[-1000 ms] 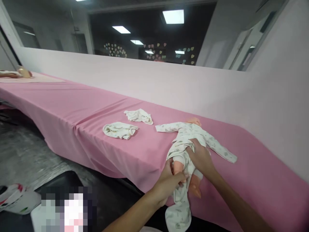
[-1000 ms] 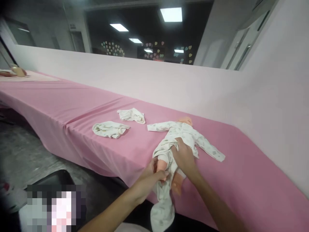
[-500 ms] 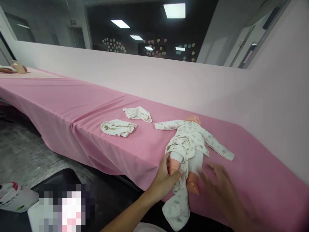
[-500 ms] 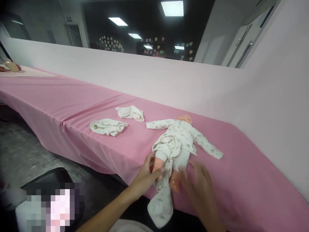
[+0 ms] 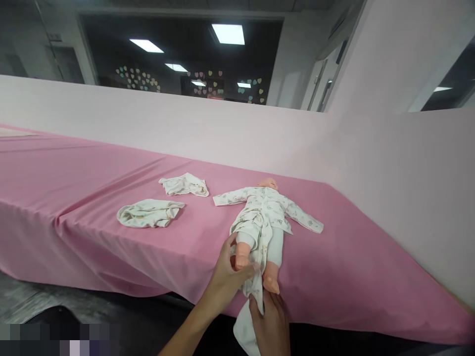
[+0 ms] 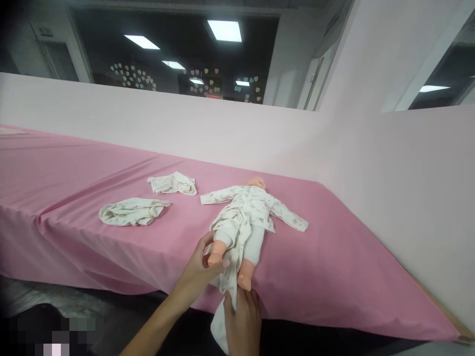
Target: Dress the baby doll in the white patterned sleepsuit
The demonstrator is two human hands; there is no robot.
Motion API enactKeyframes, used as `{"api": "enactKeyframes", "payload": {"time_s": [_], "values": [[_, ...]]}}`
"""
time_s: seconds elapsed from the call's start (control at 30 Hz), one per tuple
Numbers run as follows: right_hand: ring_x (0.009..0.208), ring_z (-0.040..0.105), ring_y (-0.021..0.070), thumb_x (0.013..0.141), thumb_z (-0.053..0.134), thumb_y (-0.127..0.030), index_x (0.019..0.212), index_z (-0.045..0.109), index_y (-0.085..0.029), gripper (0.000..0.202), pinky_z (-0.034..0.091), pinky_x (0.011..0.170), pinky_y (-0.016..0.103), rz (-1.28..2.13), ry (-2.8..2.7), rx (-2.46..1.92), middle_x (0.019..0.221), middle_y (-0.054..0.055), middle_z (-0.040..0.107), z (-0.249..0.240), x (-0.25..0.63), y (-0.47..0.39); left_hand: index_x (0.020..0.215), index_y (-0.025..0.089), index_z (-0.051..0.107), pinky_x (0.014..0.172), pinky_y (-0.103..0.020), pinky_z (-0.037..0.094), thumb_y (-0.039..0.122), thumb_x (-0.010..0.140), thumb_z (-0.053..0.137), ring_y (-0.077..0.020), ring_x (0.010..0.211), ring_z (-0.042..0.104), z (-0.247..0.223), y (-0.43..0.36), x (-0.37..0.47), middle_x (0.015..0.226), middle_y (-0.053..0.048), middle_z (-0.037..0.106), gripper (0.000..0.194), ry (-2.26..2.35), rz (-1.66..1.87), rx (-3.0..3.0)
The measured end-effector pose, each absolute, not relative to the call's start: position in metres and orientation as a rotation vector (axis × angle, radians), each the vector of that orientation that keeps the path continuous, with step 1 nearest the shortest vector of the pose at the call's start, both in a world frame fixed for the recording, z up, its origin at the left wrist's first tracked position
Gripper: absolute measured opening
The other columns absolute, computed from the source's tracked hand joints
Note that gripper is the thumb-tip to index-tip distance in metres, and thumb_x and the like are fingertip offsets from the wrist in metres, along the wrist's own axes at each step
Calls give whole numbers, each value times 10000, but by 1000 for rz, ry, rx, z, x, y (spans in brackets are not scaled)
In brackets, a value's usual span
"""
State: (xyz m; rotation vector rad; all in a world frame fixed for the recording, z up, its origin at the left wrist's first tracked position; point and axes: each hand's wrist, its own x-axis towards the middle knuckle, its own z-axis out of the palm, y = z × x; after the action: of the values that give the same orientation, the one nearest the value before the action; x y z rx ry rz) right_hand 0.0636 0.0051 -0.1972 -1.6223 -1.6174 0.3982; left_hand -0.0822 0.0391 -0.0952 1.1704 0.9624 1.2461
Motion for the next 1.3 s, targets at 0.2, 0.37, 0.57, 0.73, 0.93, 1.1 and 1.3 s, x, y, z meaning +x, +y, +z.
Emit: {"api": "enactKeyframes", "payload": {"time_s": [0.2,0.37,0.57,0.73,0.93,1.1,1.3], "values": [[1068,635,294,813,579,-478,1245,621,-189,521,517,861,361,1226,-1391,-1491,1154,105,686,-134,74,-29,1352,260,419,832,-310,512,396,746,742,-220,1034,616,-95,52,-93,1340,-106,527,700,1001,1247,1118],[788,644,215,738,656,-411,1010,629,-200,345,497,655,287,1200,-1382,-1497,895,35,691,-53,124,-4,1313,236,433,609,-236,445,427,776,687,-109,672,548,-88,56,-105,1084,-54,607,625,1029,1285,1051],[523,454,128,788,531,-366,765,499,-219,153,345,464,239,337,-1273,-1641,606,-38,479,11,185,75,1241,172,484,602,-236,412,421,816,607,-120,644,497,-91,57,-105,742,21,548,507,965,1343,1011],[599,489,149,761,531,-328,775,507,-224,108,368,503,249,119,-1342,-1633,684,-11,539,7,184,72,1216,182,494,603,-253,426,438,779,618,-120,632,499,-98,55,-98,837,-3,590,522,1037,1316,1061],[610,458,146,813,545,-421,710,458,-230,234,366,535,257,563,-1726,-1806,677,-27,502,-68,177,19,1227,217,502,724,-305,468,503,793,629,-214,922,589,-107,49,-112,1174,-82,600,535,1126,1075,1350],[714,527,164,824,575,-540,815,551,-222,320,450,649,290,714,-1757,-1778,796,-8,554,-94,187,6,1094,215,612,746,-346,428,550,878,497,-237,831,587,-79,62,-121,950,-51,658,415,1343,851,1820],[964,619,261,858,530,-564,1092,591,-232,411,491,818,398,616,-1552,-1709,1043,71,651,-78,182,43,1186,212,585,931,-366,372,407,860,550,-286,1126,523,-14,129,-62,1193,-94,606,381,1047,833,2469]]}}
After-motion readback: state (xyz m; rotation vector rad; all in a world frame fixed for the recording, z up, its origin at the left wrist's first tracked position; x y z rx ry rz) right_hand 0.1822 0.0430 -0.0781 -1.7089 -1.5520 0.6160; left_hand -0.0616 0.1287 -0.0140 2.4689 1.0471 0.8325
